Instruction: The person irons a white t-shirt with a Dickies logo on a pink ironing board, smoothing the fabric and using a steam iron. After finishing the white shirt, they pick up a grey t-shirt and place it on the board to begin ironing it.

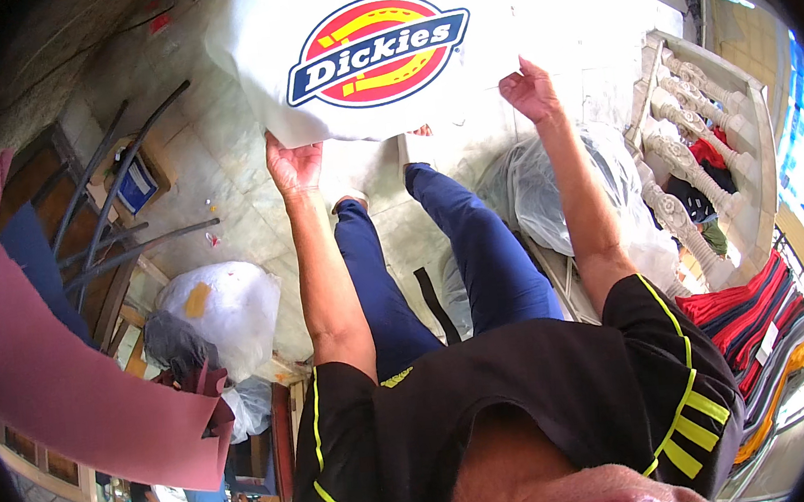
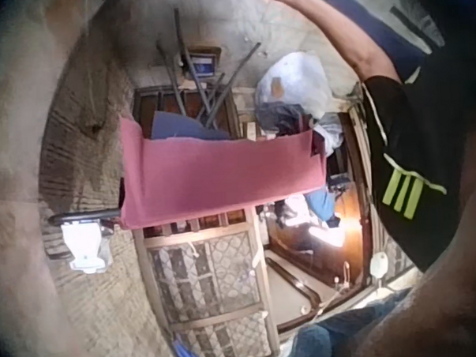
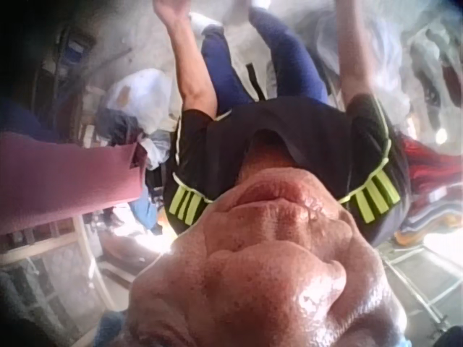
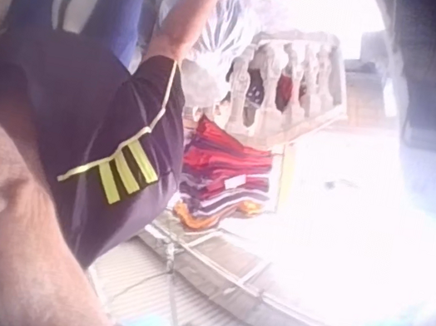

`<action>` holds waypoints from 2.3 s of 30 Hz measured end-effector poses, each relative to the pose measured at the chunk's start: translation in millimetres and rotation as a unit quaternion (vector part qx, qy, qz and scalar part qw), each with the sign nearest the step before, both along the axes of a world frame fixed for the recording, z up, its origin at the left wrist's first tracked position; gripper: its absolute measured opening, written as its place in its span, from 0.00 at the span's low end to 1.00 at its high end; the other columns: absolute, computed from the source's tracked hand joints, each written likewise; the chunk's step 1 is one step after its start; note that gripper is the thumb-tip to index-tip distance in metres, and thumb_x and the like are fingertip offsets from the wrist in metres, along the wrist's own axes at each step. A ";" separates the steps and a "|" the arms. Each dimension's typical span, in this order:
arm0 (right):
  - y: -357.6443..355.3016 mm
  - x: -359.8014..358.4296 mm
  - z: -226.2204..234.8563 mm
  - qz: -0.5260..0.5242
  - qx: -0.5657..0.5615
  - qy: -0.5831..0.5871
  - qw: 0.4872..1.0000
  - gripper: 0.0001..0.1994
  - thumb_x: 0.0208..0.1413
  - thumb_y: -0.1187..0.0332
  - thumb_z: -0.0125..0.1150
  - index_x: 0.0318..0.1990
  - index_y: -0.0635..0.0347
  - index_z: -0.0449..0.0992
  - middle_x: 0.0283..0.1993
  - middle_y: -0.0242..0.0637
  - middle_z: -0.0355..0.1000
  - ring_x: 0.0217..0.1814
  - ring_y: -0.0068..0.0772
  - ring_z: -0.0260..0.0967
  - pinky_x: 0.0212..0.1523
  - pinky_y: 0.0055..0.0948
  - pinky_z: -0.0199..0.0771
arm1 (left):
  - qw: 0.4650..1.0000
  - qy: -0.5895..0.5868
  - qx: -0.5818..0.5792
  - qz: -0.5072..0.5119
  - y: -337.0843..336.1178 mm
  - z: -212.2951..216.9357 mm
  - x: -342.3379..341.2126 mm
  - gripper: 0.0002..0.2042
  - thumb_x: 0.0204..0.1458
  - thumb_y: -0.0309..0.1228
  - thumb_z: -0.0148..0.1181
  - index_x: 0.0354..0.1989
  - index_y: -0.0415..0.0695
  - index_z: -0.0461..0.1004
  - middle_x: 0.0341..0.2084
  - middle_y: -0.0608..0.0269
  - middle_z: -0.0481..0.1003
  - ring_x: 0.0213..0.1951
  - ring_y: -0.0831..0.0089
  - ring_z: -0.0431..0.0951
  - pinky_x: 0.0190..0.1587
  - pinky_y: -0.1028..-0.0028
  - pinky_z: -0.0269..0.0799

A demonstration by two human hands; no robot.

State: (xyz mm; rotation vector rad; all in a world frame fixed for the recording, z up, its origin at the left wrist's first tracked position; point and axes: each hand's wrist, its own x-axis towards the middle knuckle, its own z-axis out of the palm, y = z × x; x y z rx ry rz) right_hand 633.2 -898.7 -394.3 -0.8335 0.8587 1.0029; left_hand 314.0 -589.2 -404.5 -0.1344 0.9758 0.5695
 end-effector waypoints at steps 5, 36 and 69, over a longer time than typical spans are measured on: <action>29.1 -10.6 0.5 -0.032 -0.128 -0.011 0.991 0.12 0.53 0.63 0.64 0.40 0.55 0.68 0.51 0.47 0.63 0.52 0.45 0.62 0.47 0.48 0.70 | 0.994 -0.094 -0.008 -0.054 -7.2 8.4 14.6 0.30 0.56 0.39 0.56 0.66 0.42 0.62 0.66 0.50 0.63 0.67 0.50 0.60 0.68 0.41 0.48; -10.6 52.8 134.9 0.124 -0.097 -0.246 0.956 0.03 0.57 0.72 0.62 0.35 0.57 0.73 0.37 0.33 0.74 0.39 0.27 0.72 0.36 0.24 0.75 | 0.955 0.207 0.209 -0.020 40.1 99.1 -28.3 0.17 0.56 0.27 0.64 0.51 0.33 0.71 0.49 0.53 0.76 0.53 0.63 0.75 0.59 0.62 0.70; -43.2 63.2 128.4 0.151 -0.181 -0.313 0.920 0.08 0.51 0.79 0.68 0.34 0.63 0.73 0.36 0.36 0.74 0.37 0.27 0.74 0.41 0.24 0.79 | 0.917 0.279 0.277 -0.067 36.0 110.8 -41.7 0.16 0.51 0.20 0.67 0.49 0.36 0.75 0.45 0.57 0.78 0.44 0.67 0.79 0.46 0.68 0.77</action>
